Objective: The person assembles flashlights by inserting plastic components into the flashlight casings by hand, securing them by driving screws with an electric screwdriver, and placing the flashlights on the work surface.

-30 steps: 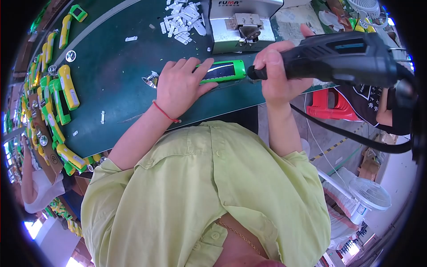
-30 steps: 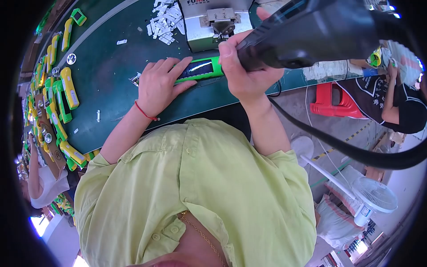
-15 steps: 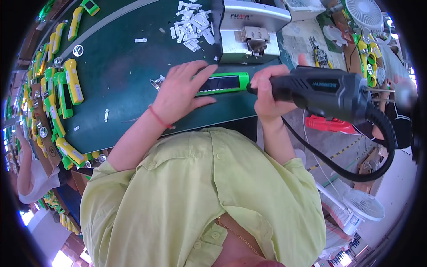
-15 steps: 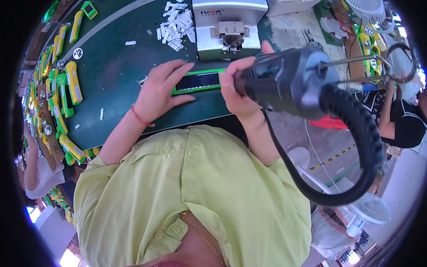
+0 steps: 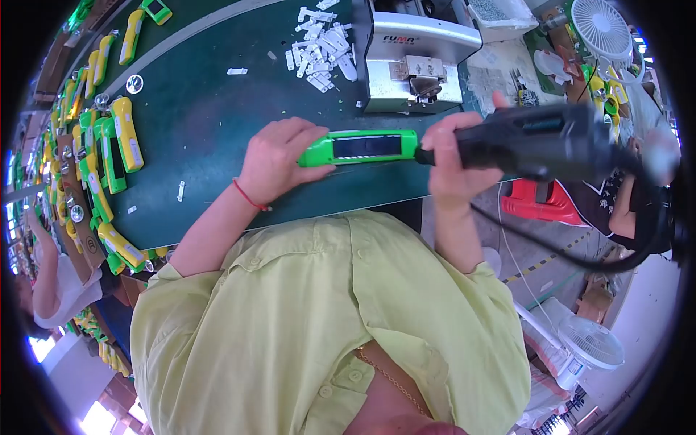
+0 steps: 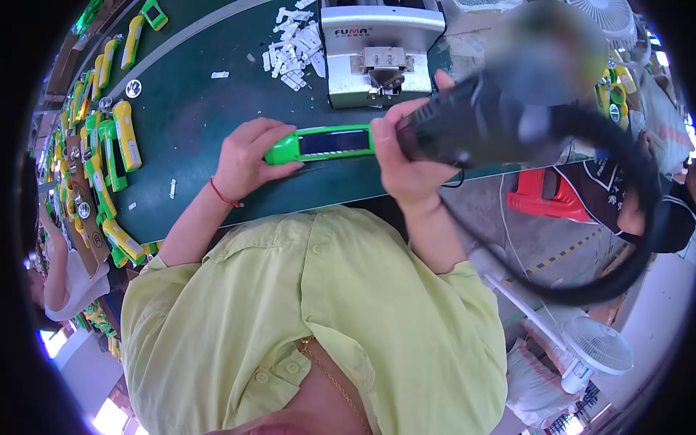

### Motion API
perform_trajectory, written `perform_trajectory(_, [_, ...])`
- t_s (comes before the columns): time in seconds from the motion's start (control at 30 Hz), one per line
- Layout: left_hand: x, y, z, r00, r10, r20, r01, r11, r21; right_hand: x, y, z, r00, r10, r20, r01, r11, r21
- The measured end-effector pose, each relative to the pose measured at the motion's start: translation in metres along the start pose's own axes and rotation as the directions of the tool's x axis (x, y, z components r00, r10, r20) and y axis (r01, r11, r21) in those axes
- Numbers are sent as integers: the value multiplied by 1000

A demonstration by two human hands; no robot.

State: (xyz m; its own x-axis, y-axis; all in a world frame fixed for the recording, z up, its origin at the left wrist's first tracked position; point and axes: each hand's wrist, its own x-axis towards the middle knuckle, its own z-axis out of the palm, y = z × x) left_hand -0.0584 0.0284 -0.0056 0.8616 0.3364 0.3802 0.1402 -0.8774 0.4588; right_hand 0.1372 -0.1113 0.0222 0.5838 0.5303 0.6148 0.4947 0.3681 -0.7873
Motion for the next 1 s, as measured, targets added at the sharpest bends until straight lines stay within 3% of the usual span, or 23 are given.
perform_trajectory(0.07, [15, 6, 11, 999, 35, -6, -35, 999, -8, 20, -17, -8, 999, 33, -24, -30, 993, 111])
perform_trajectory(0.13, [29, 26, 32, 1000, 14, -24, -14, 1000, -2, 50, -26, -11, 996, -14, -93, 44, 942, 332])
perform_trajectory(0.17, [35, 32, 43, 999, 21, -33, -21, 1000, 18, 64, -24, -9, 995, -25, -98, 55, 945, 323])
perform_trajectory(0.27, [44, 42, 40, 997, 72, -28, -71, 997, 25, 87, -19, 1, 969, -187, -159, 241, 842, 482])
perform_trajectory(0.33, [40, 36, 27, 998, 43, -37, -42, 999, 16, 94, -19, 11, 959, -273, -71, 280, 898, 340])
perform_trajectory(0.53, [36, 29, 31, 1000, 7, 13, -5, 989, -145, 87, 12, 20, 957, -261, -127, 290, 869, 400])
perform_trajectory(0.67, [37, 31, 40, 994, -93, 57, 105, 963, -247, 99, 11, 16, 997, -43, 61, 28, 972, 231])
perform_trajectory(0.73, [36, 32, 41, 987, -136, 85, 156, 934, -323, 101, 6, 16, 994, -79, 79, 68, 989, 130])
perform_trajectory(0.8, [35, 32, 45, 994, -109, 4, 103, 930, -353, 89, -8, 17, 994, 102, 41, -111, 920, 377])
perform_trajectory(0.87, [33, 30, 47, 995, -104, -3, 95, 920, -380, 75, -11, 16, 999, 33, -10, -28, 937, 349])
perform_trajectory(0.93, [34, 29, 47, 995, -98, -18, 83, 914, -397, 59, -3, 16, 997, 45, -64, -13, 900, 435])
perform_trajectory(1.0, [34, 30, 44, 989, -132, 73, 150, 897, -415, 50, 2, 22, 995, 25, -94, 16, 911, 413])
